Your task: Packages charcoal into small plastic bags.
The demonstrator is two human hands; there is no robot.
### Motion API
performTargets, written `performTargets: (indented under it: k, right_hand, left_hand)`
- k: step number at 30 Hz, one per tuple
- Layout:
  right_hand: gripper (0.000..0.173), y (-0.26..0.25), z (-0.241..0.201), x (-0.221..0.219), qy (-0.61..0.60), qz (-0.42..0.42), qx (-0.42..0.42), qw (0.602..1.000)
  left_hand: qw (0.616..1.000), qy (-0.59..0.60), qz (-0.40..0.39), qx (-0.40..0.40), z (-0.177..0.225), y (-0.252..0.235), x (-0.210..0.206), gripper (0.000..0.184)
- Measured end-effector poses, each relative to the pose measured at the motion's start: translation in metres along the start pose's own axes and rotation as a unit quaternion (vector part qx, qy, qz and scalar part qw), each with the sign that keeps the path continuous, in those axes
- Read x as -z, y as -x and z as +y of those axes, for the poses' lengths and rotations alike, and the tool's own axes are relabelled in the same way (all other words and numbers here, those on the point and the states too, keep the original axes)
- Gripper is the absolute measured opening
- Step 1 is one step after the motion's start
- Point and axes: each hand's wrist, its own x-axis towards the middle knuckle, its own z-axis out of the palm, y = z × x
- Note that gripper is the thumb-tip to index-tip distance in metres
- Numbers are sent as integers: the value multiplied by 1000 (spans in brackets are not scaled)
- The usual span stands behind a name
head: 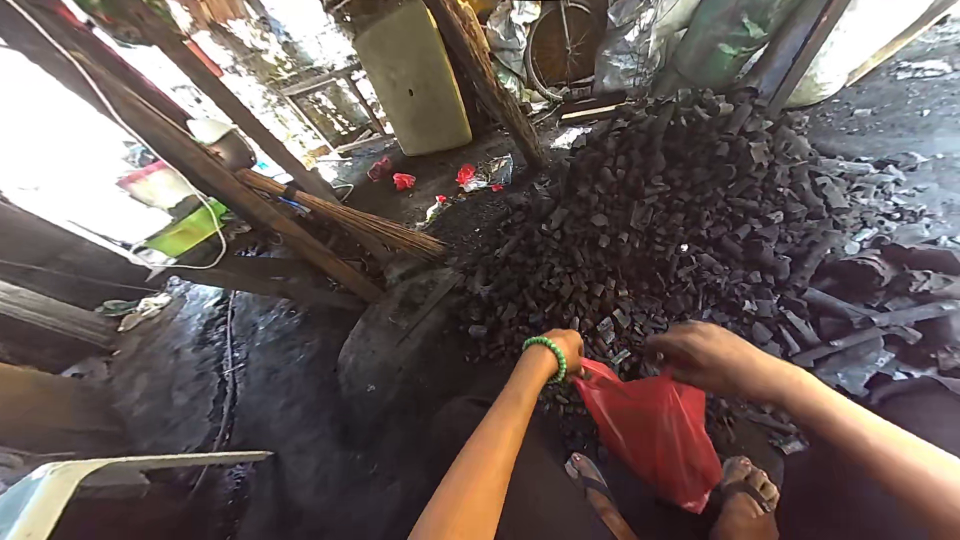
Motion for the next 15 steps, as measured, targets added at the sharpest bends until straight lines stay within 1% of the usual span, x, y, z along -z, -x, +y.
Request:
performTargets:
  k: [1,2,3,4,5,6,7,8,9,10,11,12,13,15]
  right_hand:
    - [21,-3,9,4,-75,5,-40,996]
    - [24,-5,24,4,-177,13,-71,981]
    - [26,-3,46,-5,-304,33,-86,948]
    - [33,1,71,-22,-426,57,-110,896]
    - [44,7,94,-43,-511,78,-154,842]
    - [54,14,116,-67,-553,100,-209,800]
    - [58,19,135,-93,-549,124,-277,779]
    - [61,23,151,-121,-503,141,-357,775]
    - [70,26,164,-150,-426,136,-433,783]
    - [82,28,173,-176,-341,102,-496,792]
    - [95,29,175,-195,-270,42,-541,795]
    - [102,26,169,-208,-223,3,-572,790]
    - [107,22,159,-220,-195,-4,-592,782]
    - [109,9,136,-240,-163,26,-604,780]
  left_hand:
    - [1000,2,16,-1,2,5,7,25]
    - [999,16,36,-5,3,11,11,23]
    - [997,49,58,-18,3,17,13,22]
    - [990,107,82,-42,1,23,12,23]
    - [975,184,100,-70,-3,27,8,29]
    - [954,260,116,-93,-9,29,3,37]
    - [931,321,136,-105,-14,30,-3,44]
    - [909,368,163,-110,-20,28,-10,47]
    - [884,409,196,-114,-26,26,-17,47]
    - [861,450,212,-108,-29,26,-20,48]
    - [836,490,224,-100,-32,25,-21,48]
    - [815,520,237,-93,-35,23,-20,48]
    - [796,543,252,-90,-38,22,-18,48]
    - [763,573,285,-95,-47,18,-14,47]
